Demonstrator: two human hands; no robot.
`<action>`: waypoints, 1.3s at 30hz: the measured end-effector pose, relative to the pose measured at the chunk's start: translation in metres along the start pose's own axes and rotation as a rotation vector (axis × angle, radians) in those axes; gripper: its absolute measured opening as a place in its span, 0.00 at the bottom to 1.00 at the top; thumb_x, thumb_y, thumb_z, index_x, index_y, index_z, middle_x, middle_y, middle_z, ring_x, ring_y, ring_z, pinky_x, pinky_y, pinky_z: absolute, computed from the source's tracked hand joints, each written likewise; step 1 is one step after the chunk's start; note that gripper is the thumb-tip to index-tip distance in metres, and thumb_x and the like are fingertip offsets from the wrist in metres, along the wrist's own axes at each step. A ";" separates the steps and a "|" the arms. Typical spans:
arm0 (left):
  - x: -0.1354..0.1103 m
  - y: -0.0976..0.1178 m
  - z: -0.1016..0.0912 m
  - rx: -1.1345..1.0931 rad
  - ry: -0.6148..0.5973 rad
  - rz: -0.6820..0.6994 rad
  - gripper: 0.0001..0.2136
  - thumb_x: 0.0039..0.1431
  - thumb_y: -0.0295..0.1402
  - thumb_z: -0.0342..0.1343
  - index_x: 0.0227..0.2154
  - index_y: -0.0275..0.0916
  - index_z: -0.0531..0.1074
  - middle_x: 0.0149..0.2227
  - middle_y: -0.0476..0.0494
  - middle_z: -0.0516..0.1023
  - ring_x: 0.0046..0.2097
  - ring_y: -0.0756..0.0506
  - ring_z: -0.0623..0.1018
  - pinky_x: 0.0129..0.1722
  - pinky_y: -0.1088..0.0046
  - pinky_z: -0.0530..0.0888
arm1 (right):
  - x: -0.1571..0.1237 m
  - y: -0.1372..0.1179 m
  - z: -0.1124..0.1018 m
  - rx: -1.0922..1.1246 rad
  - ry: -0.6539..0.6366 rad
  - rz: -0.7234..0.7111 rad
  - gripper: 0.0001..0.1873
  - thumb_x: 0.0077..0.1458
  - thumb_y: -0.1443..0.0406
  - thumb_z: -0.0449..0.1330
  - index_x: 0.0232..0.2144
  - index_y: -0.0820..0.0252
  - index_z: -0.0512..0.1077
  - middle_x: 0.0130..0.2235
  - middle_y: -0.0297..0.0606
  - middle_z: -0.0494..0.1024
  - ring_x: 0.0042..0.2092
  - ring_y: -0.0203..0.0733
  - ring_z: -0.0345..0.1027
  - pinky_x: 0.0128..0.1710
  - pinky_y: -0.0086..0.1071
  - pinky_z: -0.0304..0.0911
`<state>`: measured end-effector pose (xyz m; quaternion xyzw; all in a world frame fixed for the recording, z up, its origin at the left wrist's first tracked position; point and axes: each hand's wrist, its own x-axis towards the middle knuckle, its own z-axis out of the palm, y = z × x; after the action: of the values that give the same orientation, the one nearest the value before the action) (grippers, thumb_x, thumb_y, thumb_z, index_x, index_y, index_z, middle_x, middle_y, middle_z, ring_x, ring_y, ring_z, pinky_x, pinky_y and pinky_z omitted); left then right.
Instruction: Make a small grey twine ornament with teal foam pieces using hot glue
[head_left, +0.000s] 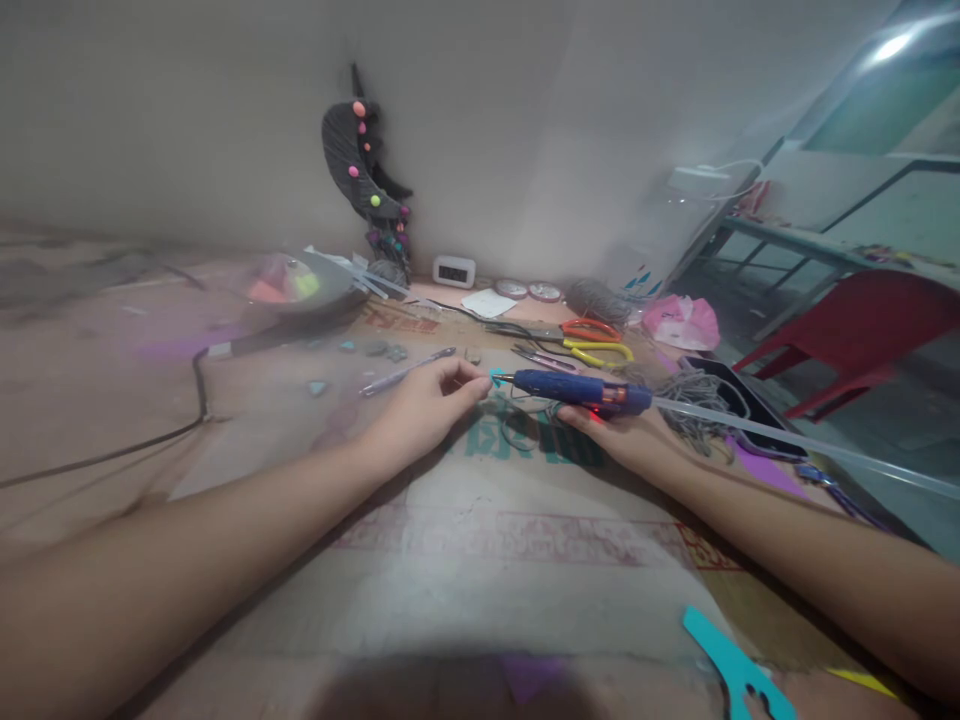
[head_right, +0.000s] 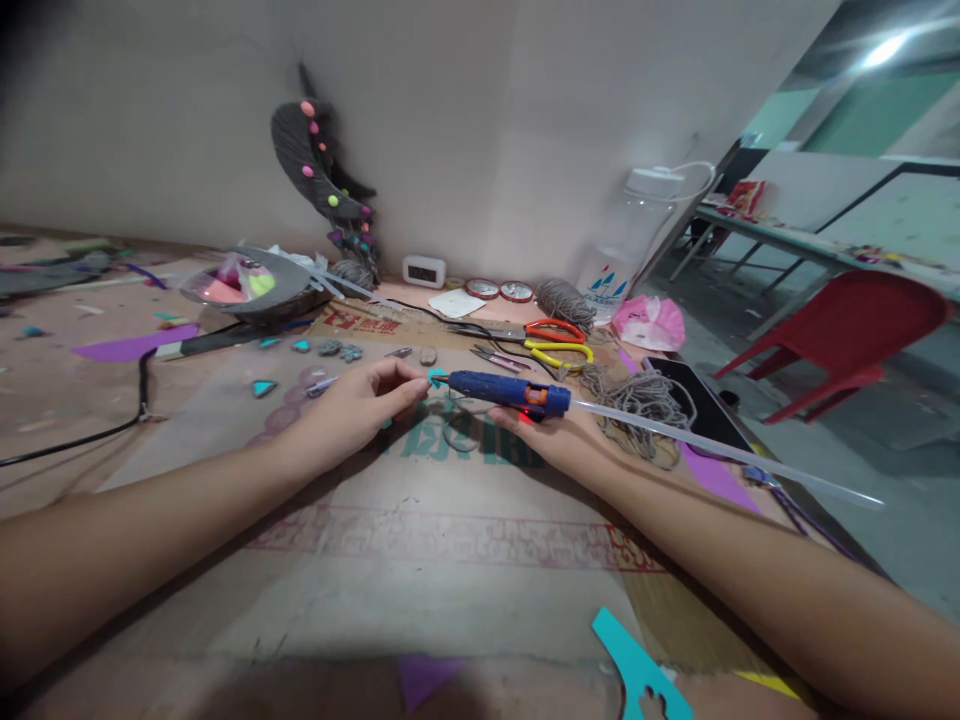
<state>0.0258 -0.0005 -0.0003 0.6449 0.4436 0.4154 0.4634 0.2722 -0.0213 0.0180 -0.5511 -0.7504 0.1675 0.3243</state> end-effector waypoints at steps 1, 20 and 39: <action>0.000 0.000 0.000 0.003 0.000 -0.003 0.10 0.59 0.41 0.58 0.33 0.38 0.74 0.23 0.51 0.70 0.27 0.50 0.68 0.28 0.74 0.62 | 0.000 0.000 0.000 0.002 -0.003 0.008 0.10 0.51 0.53 0.62 0.27 0.51 0.74 0.30 0.40 0.80 0.38 0.54 0.77 0.42 0.46 0.75; 0.000 0.002 -0.001 0.009 -0.024 -0.019 0.10 0.59 0.40 0.58 0.33 0.38 0.73 0.25 0.51 0.70 0.27 0.50 0.67 0.29 0.73 0.63 | -0.001 0.000 0.001 -0.033 0.012 -0.009 0.10 0.52 0.55 0.63 0.26 0.54 0.74 0.28 0.38 0.80 0.35 0.50 0.77 0.42 0.43 0.75; 0.002 -0.001 -0.002 0.003 -0.018 -0.030 0.12 0.60 0.43 0.57 0.30 0.39 0.70 0.24 0.52 0.68 0.26 0.51 0.66 0.26 0.75 0.61 | -0.002 -0.002 0.000 -0.047 0.040 -0.034 0.11 0.50 0.54 0.63 0.25 0.54 0.74 0.27 0.38 0.79 0.35 0.51 0.77 0.36 0.41 0.75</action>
<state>0.0241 0.0020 -0.0002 0.6427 0.4496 0.4019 0.4725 0.2715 -0.0237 0.0185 -0.5491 -0.7566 0.1334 0.3291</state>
